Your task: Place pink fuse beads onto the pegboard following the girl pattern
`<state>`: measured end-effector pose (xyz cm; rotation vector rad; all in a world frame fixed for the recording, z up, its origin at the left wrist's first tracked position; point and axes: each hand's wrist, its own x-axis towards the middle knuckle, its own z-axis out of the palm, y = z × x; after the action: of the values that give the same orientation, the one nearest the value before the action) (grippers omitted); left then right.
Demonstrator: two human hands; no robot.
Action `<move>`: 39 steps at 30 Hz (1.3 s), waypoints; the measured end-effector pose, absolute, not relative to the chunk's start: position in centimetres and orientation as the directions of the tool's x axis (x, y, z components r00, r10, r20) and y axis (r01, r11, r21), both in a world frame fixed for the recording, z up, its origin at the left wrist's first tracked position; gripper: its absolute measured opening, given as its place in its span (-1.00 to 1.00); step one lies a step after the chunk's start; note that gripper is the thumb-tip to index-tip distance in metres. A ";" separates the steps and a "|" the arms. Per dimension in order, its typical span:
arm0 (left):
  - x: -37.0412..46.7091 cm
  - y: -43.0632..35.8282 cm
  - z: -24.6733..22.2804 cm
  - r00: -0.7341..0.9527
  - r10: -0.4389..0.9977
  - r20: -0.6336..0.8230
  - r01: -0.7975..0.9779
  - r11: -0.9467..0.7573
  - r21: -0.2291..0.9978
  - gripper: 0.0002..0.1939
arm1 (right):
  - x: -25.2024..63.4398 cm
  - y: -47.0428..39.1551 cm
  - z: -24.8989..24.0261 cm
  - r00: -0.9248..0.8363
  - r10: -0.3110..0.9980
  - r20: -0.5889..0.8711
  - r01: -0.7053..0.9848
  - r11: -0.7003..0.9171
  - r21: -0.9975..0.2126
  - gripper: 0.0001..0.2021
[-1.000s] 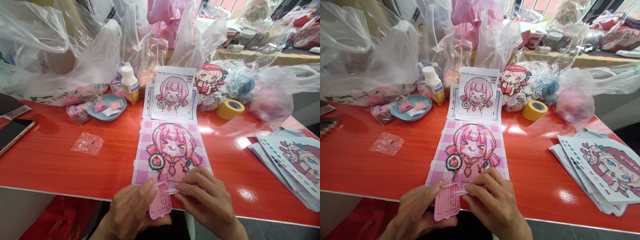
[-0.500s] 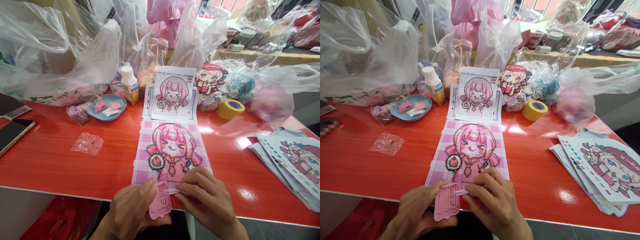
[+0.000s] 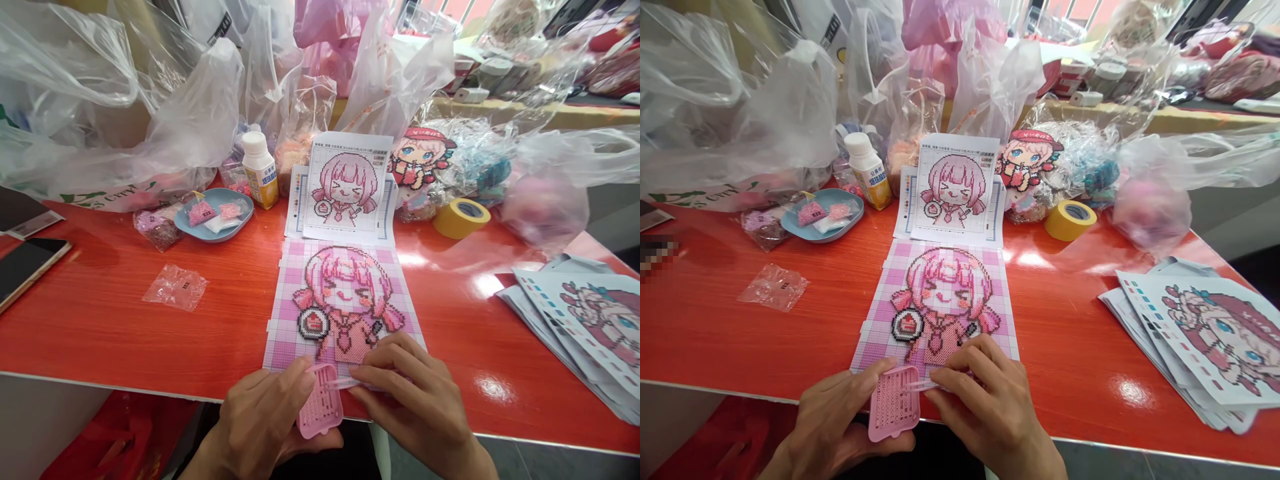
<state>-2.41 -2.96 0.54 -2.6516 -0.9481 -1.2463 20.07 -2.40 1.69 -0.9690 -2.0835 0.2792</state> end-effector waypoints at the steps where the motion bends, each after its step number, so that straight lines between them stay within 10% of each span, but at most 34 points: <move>1: -2.4 -3.0 0.6 0.483 0.504 0.716 0.554 -0.809 0.195 -0.26 | 20.1 -2.4 1.7 -0.382 0.721 0.578 0.545 0.681 -0.490 -0.88; 39: -2.5 -3.0 0.6 0.564 0.439 0.699 0.511 -0.851 0.123 -0.49 | 19.5 -2.1 1.3 -0.293 0.742 0.604 0.731 0.580 -0.358 -0.92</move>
<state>-2.54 -3.02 0.61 -2.6948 -0.8204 -1.1643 19.54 -2.07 1.31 -1.1700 -2.0537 0.0172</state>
